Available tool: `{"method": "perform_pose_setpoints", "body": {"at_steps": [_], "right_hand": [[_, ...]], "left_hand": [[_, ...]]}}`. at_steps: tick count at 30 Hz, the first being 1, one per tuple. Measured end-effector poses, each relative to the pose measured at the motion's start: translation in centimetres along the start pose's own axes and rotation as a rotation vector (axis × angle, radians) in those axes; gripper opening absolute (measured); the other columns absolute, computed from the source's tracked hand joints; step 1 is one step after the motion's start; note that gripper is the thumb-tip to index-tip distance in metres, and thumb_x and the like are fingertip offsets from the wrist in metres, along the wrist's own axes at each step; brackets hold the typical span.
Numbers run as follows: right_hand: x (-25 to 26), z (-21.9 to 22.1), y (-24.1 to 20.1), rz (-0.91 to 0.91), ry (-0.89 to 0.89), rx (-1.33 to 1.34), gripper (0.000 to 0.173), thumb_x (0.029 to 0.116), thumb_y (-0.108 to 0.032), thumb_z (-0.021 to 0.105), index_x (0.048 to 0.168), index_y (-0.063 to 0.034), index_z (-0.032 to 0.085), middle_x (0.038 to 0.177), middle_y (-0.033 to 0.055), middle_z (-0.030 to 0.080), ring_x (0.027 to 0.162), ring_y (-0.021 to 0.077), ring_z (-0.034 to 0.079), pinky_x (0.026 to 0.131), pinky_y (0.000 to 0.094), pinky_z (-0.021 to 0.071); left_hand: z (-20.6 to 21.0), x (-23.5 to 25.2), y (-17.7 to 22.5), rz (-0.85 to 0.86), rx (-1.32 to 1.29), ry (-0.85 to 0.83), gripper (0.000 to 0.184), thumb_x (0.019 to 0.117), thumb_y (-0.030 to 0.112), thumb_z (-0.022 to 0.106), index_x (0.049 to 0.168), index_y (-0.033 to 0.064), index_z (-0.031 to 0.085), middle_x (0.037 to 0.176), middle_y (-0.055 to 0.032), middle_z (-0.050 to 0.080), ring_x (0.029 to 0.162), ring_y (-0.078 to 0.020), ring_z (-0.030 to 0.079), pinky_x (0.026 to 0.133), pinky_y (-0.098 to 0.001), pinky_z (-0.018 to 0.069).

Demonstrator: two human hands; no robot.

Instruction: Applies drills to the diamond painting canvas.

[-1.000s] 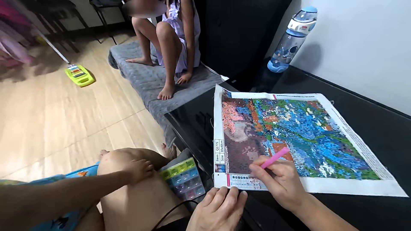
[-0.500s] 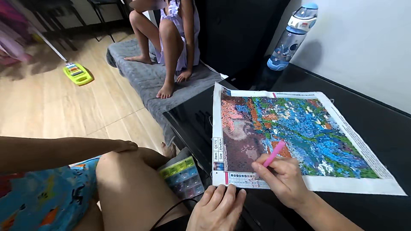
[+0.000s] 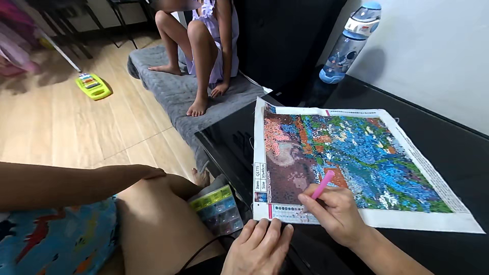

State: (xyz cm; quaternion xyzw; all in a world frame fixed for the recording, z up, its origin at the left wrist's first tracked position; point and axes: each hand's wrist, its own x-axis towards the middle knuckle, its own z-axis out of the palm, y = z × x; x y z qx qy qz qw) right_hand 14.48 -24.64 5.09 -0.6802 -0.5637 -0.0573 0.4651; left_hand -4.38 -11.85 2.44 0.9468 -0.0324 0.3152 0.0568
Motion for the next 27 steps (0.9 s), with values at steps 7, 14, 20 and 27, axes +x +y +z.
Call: {"method": "perform_pose_setpoints", "body": {"at_steps": [7, 14, 20, 27], "right_hand": [[0.0, -0.1, 0.1, 0.007, -0.013, -0.008, 0.036, 0.1017, -0.023, 0.052, 0.073, -0.0045, 0.063, 0.063, -0.0006, 0.057, 0.059, -0.0055, 0.051, 0.057, 0.0073, 0.0407], [0.3, -0.4, -0.3, 0.238, 0.03, 0.15, 0.028, 0.0977, -0.023, 0.055, 0.075, -0.0094, 0.065, 0.063, -0.0093, 0.057, 0.057, -0.0103, 0.052, 0.054, 0.006, 0.0432], [0.8, -0.3, -1.3, 0.474, 0.148, 0.361, 0.022, 0.0972, -0.018, 0.056, 0.079, -0.0198, 0.067, 0.066, -0.0146, 0.063, 0.052, -0.0086, 0.054, 0.049, 0.0078, 0.0448], [1.5, 0.9, -2.1, 0.493, 0.218, 0.495, 0.019, 0.1003, -0.013, 0.057, 0.089, -0.0149, 0.071, 0.078, -0.0097, 0.073, 0.055, -0.0055, 0.059, 0.049, 0.01, 0.0481]], "left_hand": [[0.0, 0.0, -0.1, 0.007, -0.001, -0.005, 0.033, 0.0968, 0.011, 0.05, 0.118, 0.0195, 0.073, 0.112, -0.0041, 0.071, 0.1, -0.0201, 0.063, 0.091, -0.0325, 0.0445], [0.1, 0.0, -0.2, 0.005, -0.001, -0.005, 0.033, 0.0969, 0.011, 0.05, 0.119, 0.02, 0.073, 0.112, -0.0044, 0.071, 0.099, -0.0203, 0.063, 0.092, -0.0325, 0.0441], [-0.4, 0.3, 0.4, -0.017, -0.03, -0.036, 0.031, 0.094, 0.009, 0.055, 0.116, 0.0165, 0.076, 0.113, -0.0048, 0.073, 0.102, -0.0211, 0.066, 0.094, -0.0328, 0.0469], [-0.7, 0.8, 1.5, -0.016, -0.107, -0.062, 0.029, 0.0949, 0.004, 0.053, 0.113, 0.0084, 0.076, 0.112, -0.0076, 0.074, 0.1, -0.0218, 0.068, 0.092, -0.0307, 0.0499]]}}
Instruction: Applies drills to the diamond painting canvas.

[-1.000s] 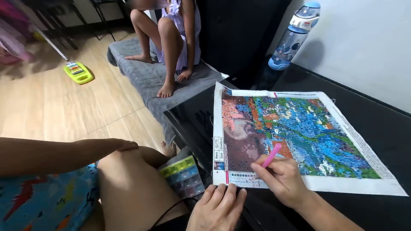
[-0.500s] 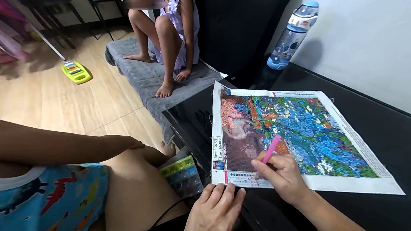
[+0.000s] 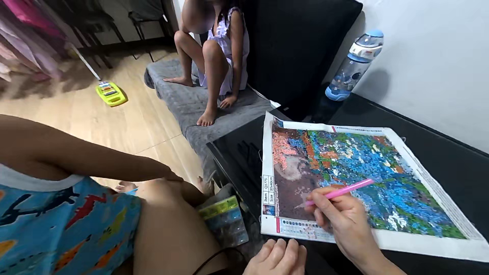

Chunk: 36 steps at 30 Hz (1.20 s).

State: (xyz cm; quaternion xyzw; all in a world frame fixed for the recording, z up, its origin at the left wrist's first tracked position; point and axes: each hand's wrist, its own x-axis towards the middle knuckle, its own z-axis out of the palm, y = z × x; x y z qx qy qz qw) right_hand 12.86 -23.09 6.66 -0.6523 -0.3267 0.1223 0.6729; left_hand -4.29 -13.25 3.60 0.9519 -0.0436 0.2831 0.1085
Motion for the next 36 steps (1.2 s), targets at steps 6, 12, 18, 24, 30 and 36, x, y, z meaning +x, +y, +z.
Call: {"method": "perform_pose_setpoints", "body": {"at_steps": [6, 12, 18, 24, 30, 36], "right_hand": [[0.5, 0.3, -0.7, -0.046, 0.023, -0.006, 0.019, 0.1015, -0.014, 0.056, 0.091, -0.015, 0.072, 0.079, -0.0119, 0.073, 0.055, -0.0065, 0.059, 0.049, 0.0099, 0.0486], [2.5, 1.9, -2.8, -0.022, 0.028, -0.094, 0.019, 0.1014, -0.012, 0.053, 0.089, -0.013, 0.068, 0.075, -0.0108, 0.069, 0.053, -0.0049, 0.057, 0.049, 0.0111, 0.0484], [4.8, 4.4, -0.5, -0.168, 0.116, -0.487, 0.027, 0.1015, -0.022, 0.053, 0.093, -0.0016, 0.068, 0.073, -0.002, 0.063, 0.06, -0.0005, 0.058, 0.057, 0.0167, 0.0481], [4.6, 4.7, 1.3, -0.193, 0.095, -0.618, 0.033, 0.1018, -0.027, 0.053, 0.089, -0.0006, 0.069, 0.069, 0.0032, 0.062, 0.062, 0.0104, 0.062, 0.061, 0.029, 0.0518], [4.6, 4.9, 1.5, -0.184, 0.084, -0.637, 0.033, 0.1019, -0.028, 0.054, 0.087, -0.0028, 0.069, 0.066, 0.0005, 0.06, 0.061, 0.0069, 0.059, 0.059, 0.0257, 0.0489], [4.6, 4.9, 1.8, -0.185, 0.076, -0.617, 0.03, 0.1015, -0.025, 0.055, 0.085, -0.0035, 0.067, 0.065, -0.0003, 0.059, 0.059, 0.0044, 0.058, 0.058, 0.022, 0.0475]], "left_hand": [[-0.5, -0.2, -1.2, -0.134, 0.004, 0.12, 0.027, 0.093, 0.005, 0.055, 0.115, 0.009, 0.069, 0.114, -0.0101, 0.071, 0.108, -0.0242, 0.065, 0.097, -0.0318, 0.0472], [0.1, -1.1, -2.0, -0.088, 0.045, 0.088, 0.026, 0.0931, 0.002, 0.057, 0.113, 0.0031, 0.074, 0.117, -0.0117, 0.073, 0.11, -0.0251, 0.069, 0.1, -0.0322, 0.0515], [0.1, -1.4, -2.2, -0.029, 0.101, 0.083, 0.028, 0.0967, 0.001, 0.053, 0.114, 0.0032, 0.074, 0.118, -0.0106, 0.074, 0.112, -0.0235, 0.07, 0.101, -0.0323, 0.0507], [0.2, -1.4, -2.0, -0.035, 0.115, 0.097, 0.027, 0.0952, 0.002, 0.054, 0.113, 0.0039, 0.075, 0.118, -0.0101, 0.074, 0.111, -0.0229, 0.07, 0.101, -0.0324, 0.0505], [0.3, -1.3, -1.9, -0.04, 0.131, 0.099, 0.027, 0.0953, 0.002, 0.054, 0.112, 0.0046, 0.075, 0.117, -0.0093, 0.074, 0.112, -0.0223, 0.069, 0.101, -0.0315, 0.0495], [0.4, -1.4, -2.0, -0.034, 0.141, 0.105, 0.028, 0.0947, 0.002, 0.053, 0.113, 0.0052, 0.074, 0.117, -0.0088, 0.074, 0.112, -0.0216, 0.069, 0.102, -0.0313, 0.0485]]}}
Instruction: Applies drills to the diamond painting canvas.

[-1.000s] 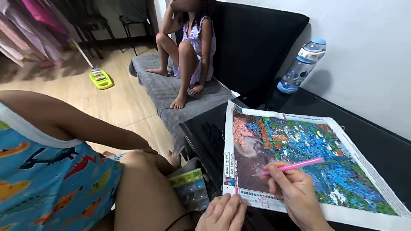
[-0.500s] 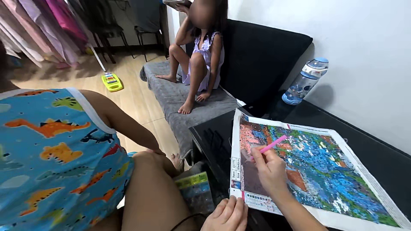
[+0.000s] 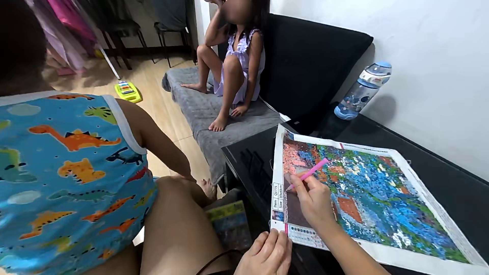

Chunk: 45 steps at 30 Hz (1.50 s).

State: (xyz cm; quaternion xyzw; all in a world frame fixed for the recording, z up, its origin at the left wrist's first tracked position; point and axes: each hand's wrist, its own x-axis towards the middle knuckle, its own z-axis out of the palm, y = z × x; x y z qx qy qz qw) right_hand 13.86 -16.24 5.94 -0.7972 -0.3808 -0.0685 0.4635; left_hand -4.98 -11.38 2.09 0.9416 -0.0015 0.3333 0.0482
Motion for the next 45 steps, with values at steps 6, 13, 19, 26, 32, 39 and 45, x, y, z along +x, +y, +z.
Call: {"method": "perform_pose_setpoints", "body": {"at_steps": [6, 13, 19, 26, 32, 39, 45], "right_hand": [[-0.02, 0.23, 0.25, -0.032, -0.001, -0.034, 0.031, 0.1006, -0.026, 0.055, 0.085, -0.004, 0.068, 0.064, -0.0009, 0.06, 0.059, 0.0054, 0.059, 0.057, 0.0234, 0.0486], [-0.11, 0.34, 0.3, -0.079, -0.01, -0.079, 0.032, 0.1003, -0.028, 0.054, 0.086, -0.0042, 0.071, 0.065, 0.0004, 0.06, 0.059, 0.0087, 0.06, 0.057, 0.0269, 0.0495], [-0.03, 0.35, 0.26, -0.106, -0.022, -0.094, 0.031, 0.1001, -0.026, 0.054, 0.087, -0.0024, 0.071, 0.068, 0.0032, 0.063, 0.061, 0.0118, 0.062, 0.058, 0.0296, 0.0515], [-0.01, -0.19, 0.09, -0.056, 0.004, -0.02, 0.029, 0.1008, -0.024, 0.054, 0.089, -0.003, 0.071, 0.068, 0.0001, 0.063, 0.06, 0.0048, 0.059, 0.058, 0.0222, 0.0488], [-0.15, -0.09, 0.26, -0.056, -0.003, -0.038, 0.03, 0.1006, -0.026, 0.054, 0.087, -0.0036, 0.069, 0.065, -0.0004, 0.06, 0.058, 0.0049, 0.058, 0.057, 0.0224, 0.048], [-0.25, -0.02, 0.26, -0.05, -0.03, -0.062, 0.031, 0.1, -0.026, 0.055, 0.086, -0.0032, 0.07, 0.066, 0.0013, 0.06, 0.06, 0.0092, 0.058, 0.058, 0.0278, 0.0486], [-0.14, -0.12, 0.28, -0.041, -0.008, -0.018, 0.028, 0.1004, -0.024, 0.056, 0.086, -0.0033, 0.068, 0.064, -0.0012, 0.057, 0.056, 0.0037, 0.054, 0.054, 0.021, 0.0449]], "left_hand": [[-0.23, -0.04, 0.08, -0.009, -0.017, -0.023, 0.029, 0.0937, 0.001, 0.054, 0.115, 0.0042, 0.074, 0.12, -0.0093, 0.074, 0.113, -0.0229, 0.069, 0.102, -0.033, 0.049], [-0.11, -0.25, -0.06, 0.002, 0.024, -0.003, 0.03, 0.0963, 0.002, 0.052, 0.116, 0.0066, 0.074, 0.121, -0.0067, 0.074, 0.114, -0.0195, 0.068, 0.102, -0.0316, 0.0476], [-0.27, -0.16, -0.04, -0.003, 0.003, -0.014, 0.03, 0.097, 0.002, 0.051, 0.115, 0.0063, 0.074, 0.121, -0.007, 0.074, 0.116, -0.0204, 0.068, 0.102, -0.033, 0.0489], [-0.19, -0.09, -0.14, -0.002, 0.004, -0.003, 0.028, 0.0973, 0.003, 0.052, 0.113, 0.0076, 0.075, 0.12, -0.0066, 0.074, 0.114, -0.0197, 0.068, 0.101, -0.0323, 0.0489], [-0.06, -0.11, -0.2, 0.008, 0.015, 0.008, 0.028, 0.0972, 0.003, 0.051, 0.113, 0.0076, 0.074, 0.119, -0.0066, 0.074, 0.113, -0.0198, 0.068, 0.101, -0.0319, 0.0484], [0.17, -0.09, -0.33, 0.009, 0.007, 0.023, 0.03, 0.0957, 0.003, 0.05, 0.113, 0.0076, 0.074, 0.118, -0.0066, 0.074, 0.112, -0.0202, 0.068, 0.101, -0.0321, 0.0477], [0.16, -0.15, -0.38, -0.001, 0.002, 0.021, 0.03, 0.0966, 0.003, 0.05, 0.113, 0.0086, 0.075, 0.118, -0.0058, 0.074, 0.112, -0.0195, 0.068, 0.101, -0.0321, 0.0478]]}}
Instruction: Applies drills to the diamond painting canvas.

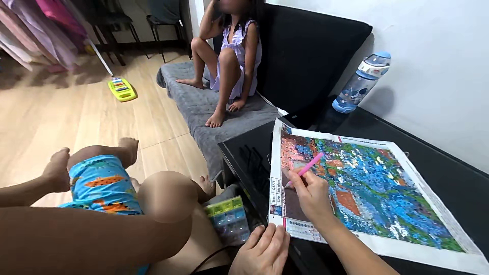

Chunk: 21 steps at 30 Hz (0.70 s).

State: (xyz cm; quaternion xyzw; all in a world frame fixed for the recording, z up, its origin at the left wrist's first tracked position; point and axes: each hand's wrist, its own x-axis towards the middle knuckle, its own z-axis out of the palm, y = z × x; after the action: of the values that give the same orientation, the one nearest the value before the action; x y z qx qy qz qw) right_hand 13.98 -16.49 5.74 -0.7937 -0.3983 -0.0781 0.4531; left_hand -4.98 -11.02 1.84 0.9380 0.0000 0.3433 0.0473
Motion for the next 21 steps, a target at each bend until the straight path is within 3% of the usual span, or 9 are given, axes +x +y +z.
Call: {"method": "perform_pose_setpoints", "body": {"at_steps": [3, 9, 15, 21], "right_hand": [[-0.1, 0.1, 0.1, -0.016, -0.002, -0.007, 0.03, 0.0999, -0.024, 0.056, 0.085, -0.0021, 0.069, 0.066, 0.0018, 0.06, 0.059, 0.0074, 0.059, 0.056, 0.0252, 0.0491], [-0.2, 0.1, 0.0, -0.004, -0.023, -0.021, 0.03, 0.0994, -0.024, 0.055, 0.084, -0.0026, 0.069, 0.065, 0.0012, 0.06, 0.059, 0.0082, 0.059, 0.057, 0.0266, 0.0493], [0.0, 0.1, 0.1, -0.02, -0.003, 0.019, 0.029, 0.0998, -0.023, 0.054, 0.085, -0.0023, 0.069, 0.066, 0.0001, 0.06, 0.058, 0.0043, 0.057, 0.056, 0.0213, 0.0475], [0.3, -1.0, -0.5, 0.11, -0.011, 0.196, 0.023, 0.1013, -0.019, 0.056, 0.09, -0.0032, 0.068, 0.07, -0.0046, 0.062, 0.055, -0.0042, 0.052, 0.053, 0.0135, 0.044]], "left_hand": [[0.1, -0.1, 0.1, -0.012, -0.016, 0.011, 0.03, 0.0968, 0.003, 0.05, 0.114, 0.0086, 0.074, 0.119, -0.0059, 0.074, 0.113, -0.0196, 0.068, 0.101, -0.0328, 0.048], [0.0, 0.0, 0.0, -0.001, -0.015, 0.002, 0.03, 0.0956, 0.002, 0.051, 0.114, 0.0079, 0.074, 0.119, -0.0063, 0.074, 0.113, -0.0199, 0.068, 0.102, -0.033, 0.0477], [-0.1, 0.0, -0.1, 0.008, -0.005, -0.013, 0.03, 0.096, 0.002, 0.051, 0.114, 0.0085, 0.074, 0.119, -0.006, 0.074, 0.112, -0.0196, 0.068, 0.101, -0.0326, 0.0481], [0.1, -0.1, -0.2, 0.004, -0.01, 0.006, 0.03, 0.0975, 0.003, 0.05, 0.114, 0.0099, 0.074, 0.119, -0.0057, 0.074, 0.112, -0.0196, 0.068, 0.101, -0.0324, 0.0482]]}}
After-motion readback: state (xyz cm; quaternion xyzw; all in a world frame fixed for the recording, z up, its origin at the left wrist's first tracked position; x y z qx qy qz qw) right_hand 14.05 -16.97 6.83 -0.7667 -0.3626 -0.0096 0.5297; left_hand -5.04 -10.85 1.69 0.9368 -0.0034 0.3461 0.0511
